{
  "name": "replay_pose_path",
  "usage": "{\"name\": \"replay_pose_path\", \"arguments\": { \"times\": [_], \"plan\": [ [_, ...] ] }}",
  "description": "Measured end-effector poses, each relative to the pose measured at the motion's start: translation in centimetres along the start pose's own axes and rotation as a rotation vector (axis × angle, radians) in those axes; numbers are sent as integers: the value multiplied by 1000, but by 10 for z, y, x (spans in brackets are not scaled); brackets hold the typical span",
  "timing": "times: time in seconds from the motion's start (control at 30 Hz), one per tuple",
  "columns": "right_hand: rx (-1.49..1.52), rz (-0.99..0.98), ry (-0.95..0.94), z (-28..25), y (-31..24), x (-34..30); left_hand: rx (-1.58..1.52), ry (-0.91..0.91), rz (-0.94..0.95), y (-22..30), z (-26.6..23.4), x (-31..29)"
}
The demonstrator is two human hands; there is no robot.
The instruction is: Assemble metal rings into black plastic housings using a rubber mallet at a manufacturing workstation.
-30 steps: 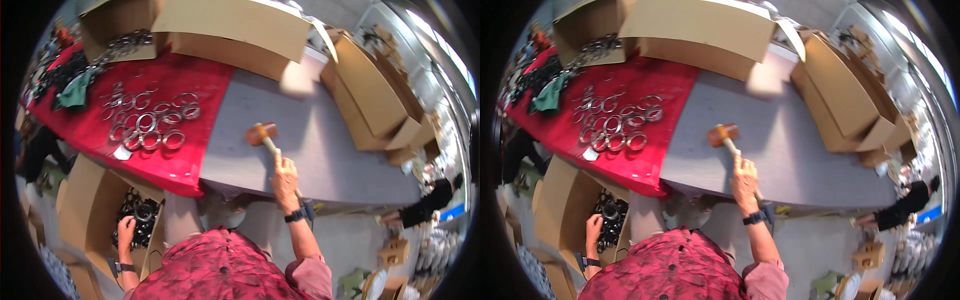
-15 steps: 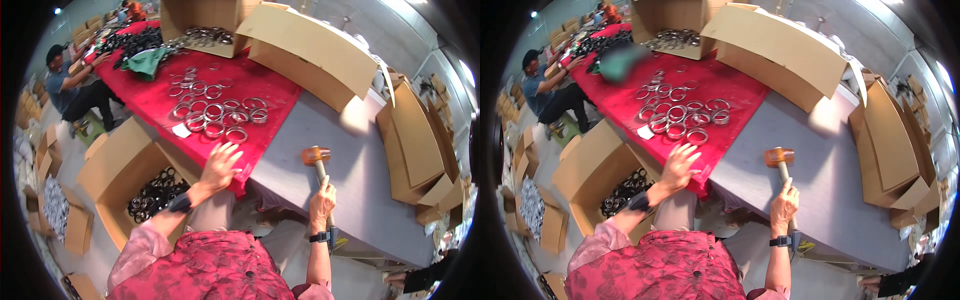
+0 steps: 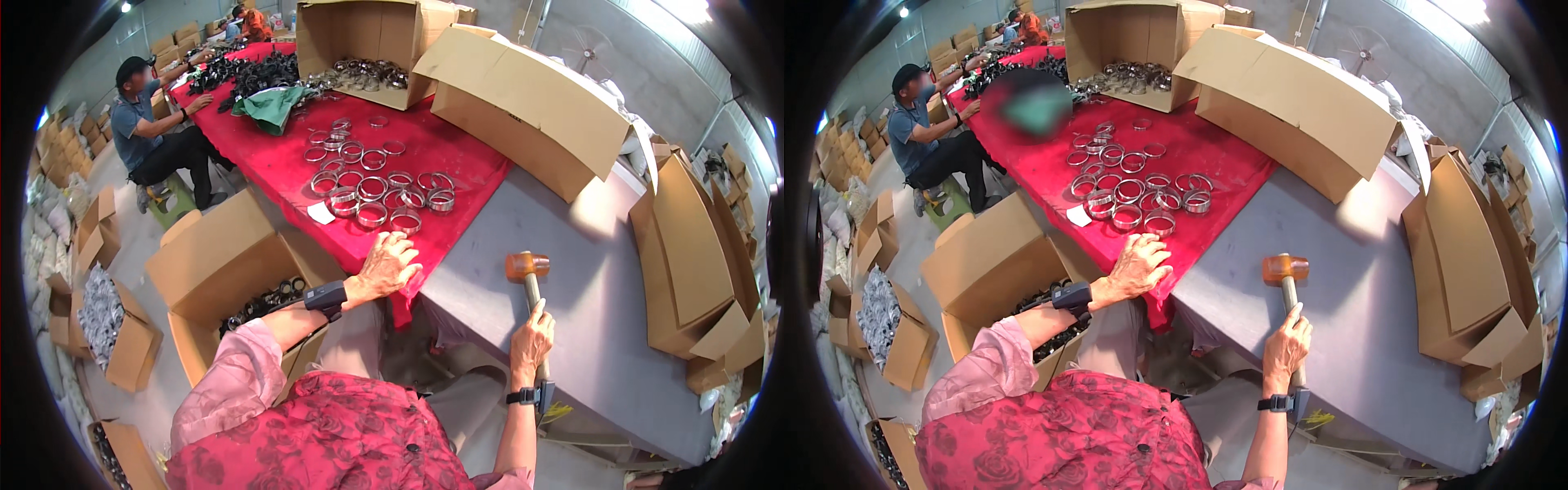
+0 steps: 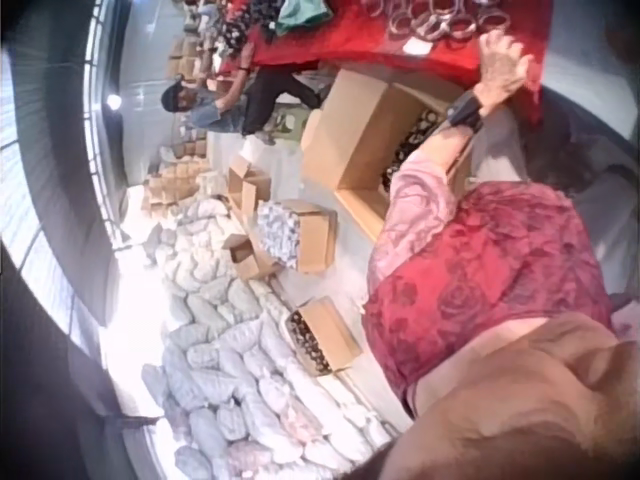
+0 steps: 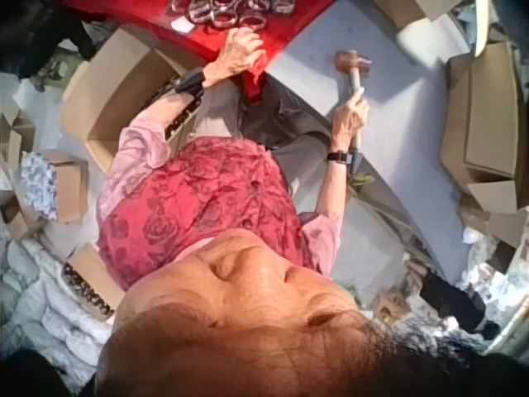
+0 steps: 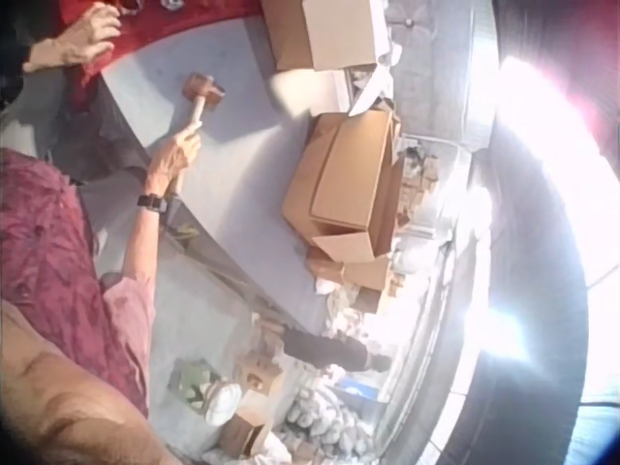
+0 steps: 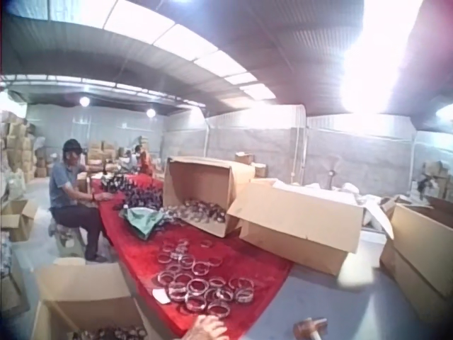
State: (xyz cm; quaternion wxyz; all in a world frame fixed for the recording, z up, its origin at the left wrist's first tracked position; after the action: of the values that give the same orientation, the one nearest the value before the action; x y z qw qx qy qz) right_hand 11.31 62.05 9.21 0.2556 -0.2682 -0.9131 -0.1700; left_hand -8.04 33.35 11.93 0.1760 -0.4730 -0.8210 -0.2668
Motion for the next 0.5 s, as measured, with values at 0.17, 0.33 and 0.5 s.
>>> {"name": "replay_pose_path", "arguments": {
  "times": [0.17, 0.33, 0.5],
  "plan": [
    [43, -2, -18, -5, -1, 2, -59, 103, 90, -5, -15, 82],
    [83, 6, -154, -8, -1, 6, -26, -269, -296, -101, 63, 188],
    [111, 69, -273, -5, 10, 2, -83, -529, -263, -118, 89, 225]
  ]
}}
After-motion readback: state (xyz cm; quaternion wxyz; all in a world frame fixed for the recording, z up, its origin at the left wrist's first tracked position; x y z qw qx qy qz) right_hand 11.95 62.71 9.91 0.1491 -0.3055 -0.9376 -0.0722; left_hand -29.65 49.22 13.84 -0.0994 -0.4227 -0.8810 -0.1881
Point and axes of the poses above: each hand's wrist, its own x-axis towards the middle knuckle, its own z-axis out of the palm, y = z × x, the point moved 6 cm from there along x, towards the middle knuckle, and after that the axes turned 13 degrees about -x, right-handed, at the moved point
